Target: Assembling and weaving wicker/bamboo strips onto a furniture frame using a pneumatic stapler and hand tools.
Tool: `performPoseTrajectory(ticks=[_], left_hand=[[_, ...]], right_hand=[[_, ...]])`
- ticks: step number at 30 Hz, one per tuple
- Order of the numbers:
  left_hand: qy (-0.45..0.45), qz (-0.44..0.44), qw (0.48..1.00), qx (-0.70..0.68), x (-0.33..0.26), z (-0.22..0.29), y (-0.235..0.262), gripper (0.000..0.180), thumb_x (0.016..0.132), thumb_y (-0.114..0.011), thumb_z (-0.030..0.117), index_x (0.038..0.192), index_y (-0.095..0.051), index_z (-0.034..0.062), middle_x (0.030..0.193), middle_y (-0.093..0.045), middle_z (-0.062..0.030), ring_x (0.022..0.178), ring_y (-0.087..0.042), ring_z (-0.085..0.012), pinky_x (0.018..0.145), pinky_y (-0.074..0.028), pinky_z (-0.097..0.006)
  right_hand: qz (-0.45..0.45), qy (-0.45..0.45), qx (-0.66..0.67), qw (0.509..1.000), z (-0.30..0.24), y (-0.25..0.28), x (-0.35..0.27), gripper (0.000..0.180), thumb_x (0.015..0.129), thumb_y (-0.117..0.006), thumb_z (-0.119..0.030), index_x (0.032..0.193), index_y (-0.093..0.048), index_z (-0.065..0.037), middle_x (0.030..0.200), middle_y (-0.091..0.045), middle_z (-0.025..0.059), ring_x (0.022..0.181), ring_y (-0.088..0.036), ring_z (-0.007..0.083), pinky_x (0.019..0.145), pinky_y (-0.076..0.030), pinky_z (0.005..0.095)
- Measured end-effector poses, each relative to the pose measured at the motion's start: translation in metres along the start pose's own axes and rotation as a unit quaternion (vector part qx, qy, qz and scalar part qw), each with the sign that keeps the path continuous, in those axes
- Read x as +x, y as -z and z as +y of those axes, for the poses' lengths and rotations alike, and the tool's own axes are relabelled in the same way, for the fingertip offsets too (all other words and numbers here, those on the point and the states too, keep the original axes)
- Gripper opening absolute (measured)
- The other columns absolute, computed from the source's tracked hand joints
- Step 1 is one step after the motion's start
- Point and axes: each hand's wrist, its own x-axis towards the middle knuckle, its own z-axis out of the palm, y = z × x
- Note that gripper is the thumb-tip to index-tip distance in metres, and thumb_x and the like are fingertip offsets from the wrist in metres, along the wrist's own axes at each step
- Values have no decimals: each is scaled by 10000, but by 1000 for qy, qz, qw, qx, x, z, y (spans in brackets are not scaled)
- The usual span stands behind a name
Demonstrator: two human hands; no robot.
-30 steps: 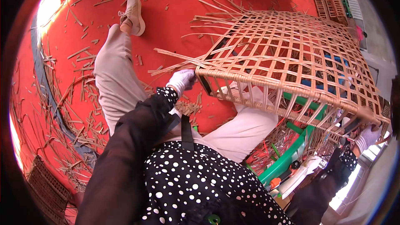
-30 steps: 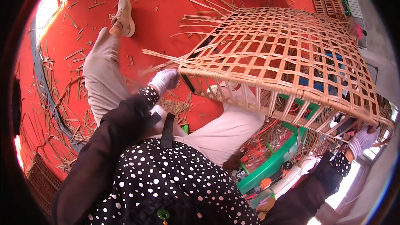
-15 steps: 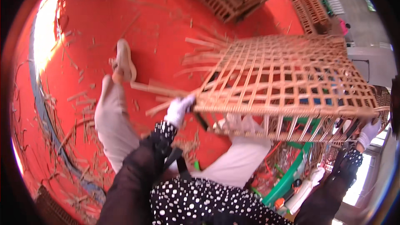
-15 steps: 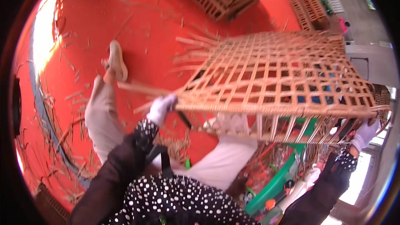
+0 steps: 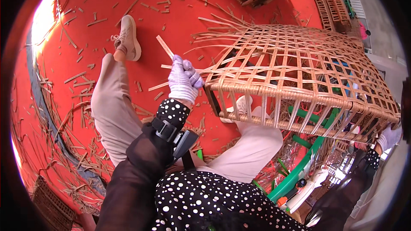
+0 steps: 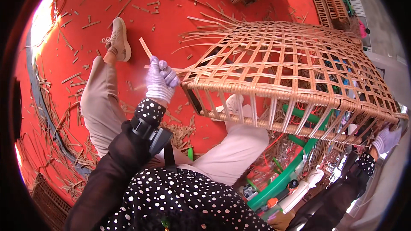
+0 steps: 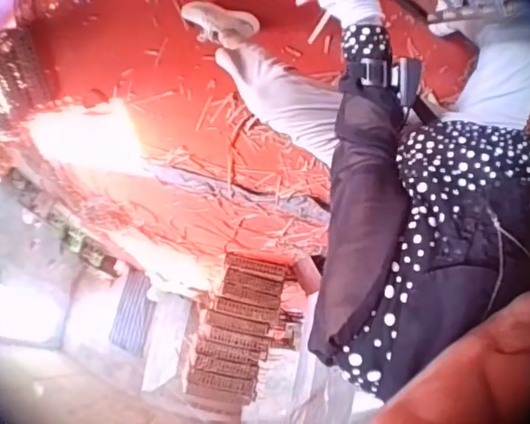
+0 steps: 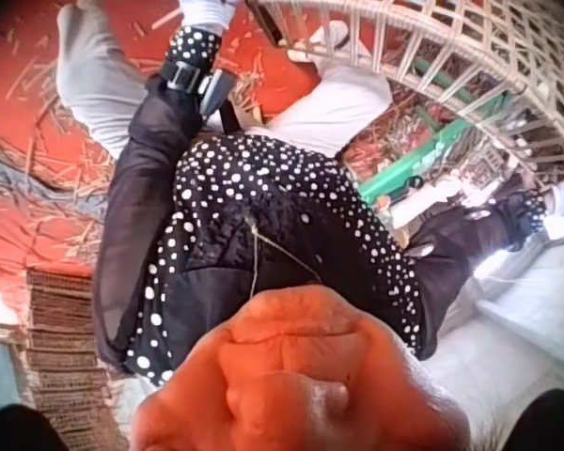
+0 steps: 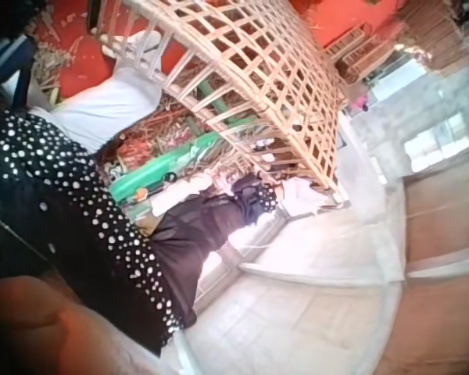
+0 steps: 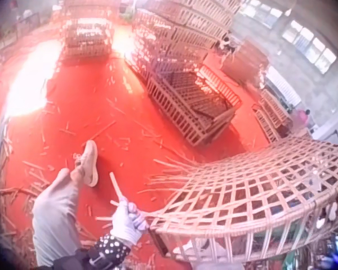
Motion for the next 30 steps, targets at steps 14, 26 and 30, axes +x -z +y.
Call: performPoseTrajectory(ticks=[14,26,30], left_hand=[[-295,44,372,879,26,1,121,779,678,-666,291,1325,-280,95,1323,-322,-95,1230,-284,-267,952,-279,-473],[-76,-277,788,544,24,-68,110,351,918,-420,276,1061,-557,-14,927,-615,-107,834,-584,-183,728,-463,-303],[-140,-146,788,581,17,-55,95,462,910,-436,366,635,-554,15,471,-487,-30,464,-438,-116,468,-368,-309]], right_hand=[[-51,38,73,995,60,-63,5,398,792,-537,-109,1169,-489,11,1112,-570,144,992,-554,244,876,-418,316],[-193,-141,39,970,-82,-23,33,477,879,-450,-272,1257,-374,9,1284,-408,146,1193,-386,219,1006,-298,306],[61,-100,83,990,-99,-13,18,736,694,-635,-116,1315,-262,9,1343,-314,215,1255,-286,353,1056,-224,399]])
